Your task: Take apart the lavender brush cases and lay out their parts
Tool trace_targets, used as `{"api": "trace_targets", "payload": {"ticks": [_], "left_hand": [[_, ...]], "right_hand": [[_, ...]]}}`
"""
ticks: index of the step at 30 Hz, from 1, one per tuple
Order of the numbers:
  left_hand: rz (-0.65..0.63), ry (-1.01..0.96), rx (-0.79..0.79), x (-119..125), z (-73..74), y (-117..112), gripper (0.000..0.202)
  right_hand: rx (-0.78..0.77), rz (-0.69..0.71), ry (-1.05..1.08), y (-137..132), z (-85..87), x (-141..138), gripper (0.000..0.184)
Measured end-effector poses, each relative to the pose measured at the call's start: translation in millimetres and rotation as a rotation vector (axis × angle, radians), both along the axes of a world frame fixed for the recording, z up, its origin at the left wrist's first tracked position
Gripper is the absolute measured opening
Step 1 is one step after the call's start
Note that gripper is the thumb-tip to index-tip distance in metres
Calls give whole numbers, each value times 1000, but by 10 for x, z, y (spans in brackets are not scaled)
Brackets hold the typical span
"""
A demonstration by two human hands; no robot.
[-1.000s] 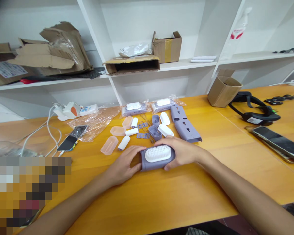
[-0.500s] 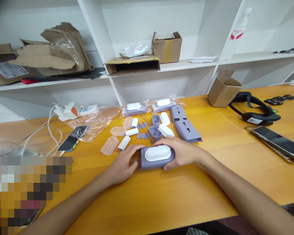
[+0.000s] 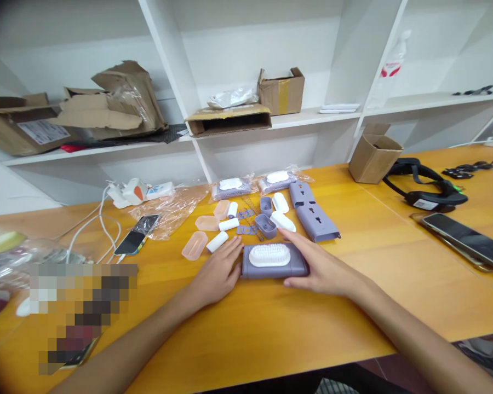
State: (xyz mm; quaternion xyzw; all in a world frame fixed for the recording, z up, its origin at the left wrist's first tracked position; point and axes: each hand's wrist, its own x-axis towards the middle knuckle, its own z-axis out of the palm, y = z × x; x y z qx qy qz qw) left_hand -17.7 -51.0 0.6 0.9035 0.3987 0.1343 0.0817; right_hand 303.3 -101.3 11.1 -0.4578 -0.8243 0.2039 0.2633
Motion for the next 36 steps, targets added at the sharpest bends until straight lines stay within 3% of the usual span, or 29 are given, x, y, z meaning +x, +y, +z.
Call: {"api": "trace_targets", "payload": {"ticks": [4,9,14,26,30,36], "left_hand": [[-21,33,39,-6,-28,-1,55],[-14,114,26,2,3,-4,58],[-30,164,23,4,44,9,59],[-56,105,24,-12,-14,41,60],[-37,9,-28,-15,45,23,64],[-172,-206,-130,-28,157,-10,53]], "right_hand": [[78,-272,-159,-417,-266,150,92],[165,-304,-387,-622,-432,177,78],[156,-291,-426,-573,-417,145,76],[179,-245,-358,-544,-370,149,80],[182,-255,-291,-536,-281,104,88],[161,-213,-192,-480,-207,33,85]]}}
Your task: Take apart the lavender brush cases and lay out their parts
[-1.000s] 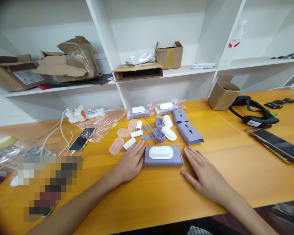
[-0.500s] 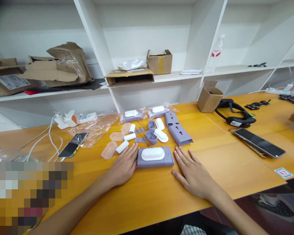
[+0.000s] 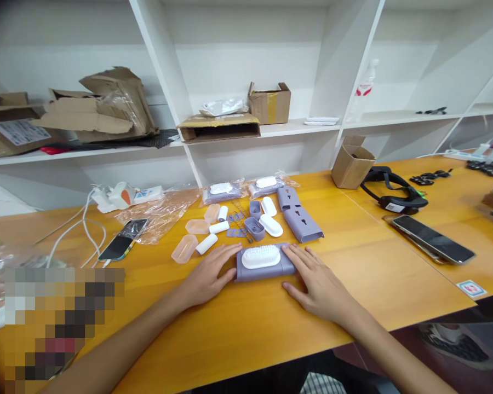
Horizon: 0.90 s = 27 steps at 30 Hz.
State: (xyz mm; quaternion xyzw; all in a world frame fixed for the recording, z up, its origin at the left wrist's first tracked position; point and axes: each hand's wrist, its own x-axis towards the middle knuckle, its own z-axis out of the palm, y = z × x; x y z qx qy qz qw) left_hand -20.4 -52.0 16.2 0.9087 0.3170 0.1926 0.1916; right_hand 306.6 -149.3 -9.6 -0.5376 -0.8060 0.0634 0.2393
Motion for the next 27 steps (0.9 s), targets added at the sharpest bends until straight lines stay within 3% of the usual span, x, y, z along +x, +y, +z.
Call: {"api": "trace_targets", "payload": {"ticks": [4,8,12,18,23,27], "left_hand": [[24,-129,-48,16,4,4,47],[131,-254,-63,43,8,18,25],[171,-234,-112,49,20,35,10],[44,-80,-121,51,52,28,17],[-2,-148,-204,117,157,-93,28],[-51,-183,-240,100,219,-138,39]], "right_hand": [[-10,-21,54,14,-26,6,75],[-15,-27,143,13,-11,11,60],[24,18,172,15,33,-11,38],[-4,4,229,20,28,-7,37],[-31,-42,308,39,5,-32,35],[-55,-71,487,142,27,-88,27]]}}
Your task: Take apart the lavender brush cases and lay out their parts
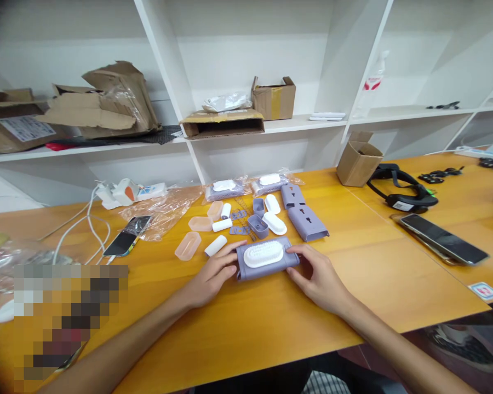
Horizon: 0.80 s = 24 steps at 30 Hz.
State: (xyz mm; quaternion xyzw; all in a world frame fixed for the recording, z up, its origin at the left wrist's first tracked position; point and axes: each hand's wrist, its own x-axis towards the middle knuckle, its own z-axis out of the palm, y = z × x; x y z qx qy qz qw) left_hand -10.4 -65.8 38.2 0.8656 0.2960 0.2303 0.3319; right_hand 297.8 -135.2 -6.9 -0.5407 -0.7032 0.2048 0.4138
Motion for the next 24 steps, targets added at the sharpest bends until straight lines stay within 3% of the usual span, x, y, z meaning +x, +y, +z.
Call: {"api": "trace_targets", "payload": {"ticks": [3,6,10,18,24], "left_hand": [[-24,29,26,-50,-7,34,44],[23,-2,40,-74,-60,71,51],[109,-61,46,-59,-136,85,54],[76,-40,8,-74,-99,117,54],[-121,-46,-91,-75,37,140,50]], "right_hand": [[-149,4,282,167,78,-39,27],[-367,35,701,363,172,-113,38],[-452,-1,1056,508,234,-243,40],[-622,151,1080,455,295,-165,29],[-612,154,1066,518,311,-76,28]]}}
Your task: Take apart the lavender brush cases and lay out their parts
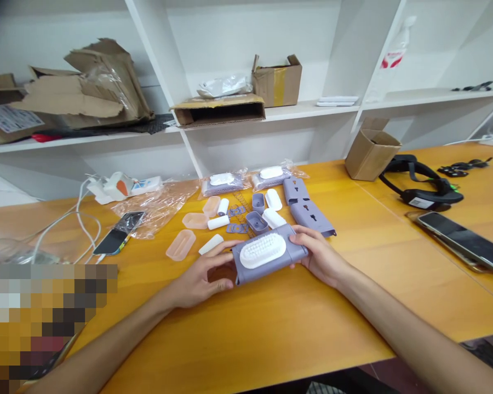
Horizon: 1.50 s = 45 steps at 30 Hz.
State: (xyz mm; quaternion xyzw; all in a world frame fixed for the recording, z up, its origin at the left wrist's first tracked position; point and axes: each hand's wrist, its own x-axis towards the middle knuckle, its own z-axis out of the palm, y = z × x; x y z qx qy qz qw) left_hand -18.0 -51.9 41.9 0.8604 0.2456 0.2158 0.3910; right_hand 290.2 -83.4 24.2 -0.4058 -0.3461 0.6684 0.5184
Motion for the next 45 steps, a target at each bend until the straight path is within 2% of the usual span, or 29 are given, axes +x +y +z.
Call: {"api": "trace_targets", "payload": {"ticks": [3,8,13,16,19,21,23,26,28,31,36,42,45], "left_hand": [[90,-90,-61,24,-62,-8,37],[277,-295,-180,56,-280,10,20],[369,-434,-409,83,-329,20,39],[361,-505,-553,85,-305,38,52],[371,-542,-633,74,-289,60,62],[362,-515,-668,64,-282,62,65],[296,-436,-695,52,-271,52,69],[168,-310,-696,33,-246,33,63],[135,-289,-692,24,-228,29,58],[127,-343,-708,24,-209,36,58],[149,-422,-730,51,-217,17,69],[230,-564,-593,91,-285,-32,54],[169,-509,-646,85,-277,-26,60]], "right_hand": [[14,33,16,-3,-36,10,29],[3,144,32,-31,-128,24,39],[16,191,58,-46,-131,20,43],[7,168,47,-35,-121,17,46],[25,170,45,-23,-135,25,49],[51,190,50,-26,-150,35,49],[80,218,43,-36,-164,49,50],[122,267,5,-50,-179,69,53],[144,287,-29,-47,-185,78,54],[160,294,-74,-29,-191,83,53],[150,265,-95,-13,-192,76,55],[140,263,-88,-15,-167,60,52],[144,267,-111,-18,-167,65,52]]}}
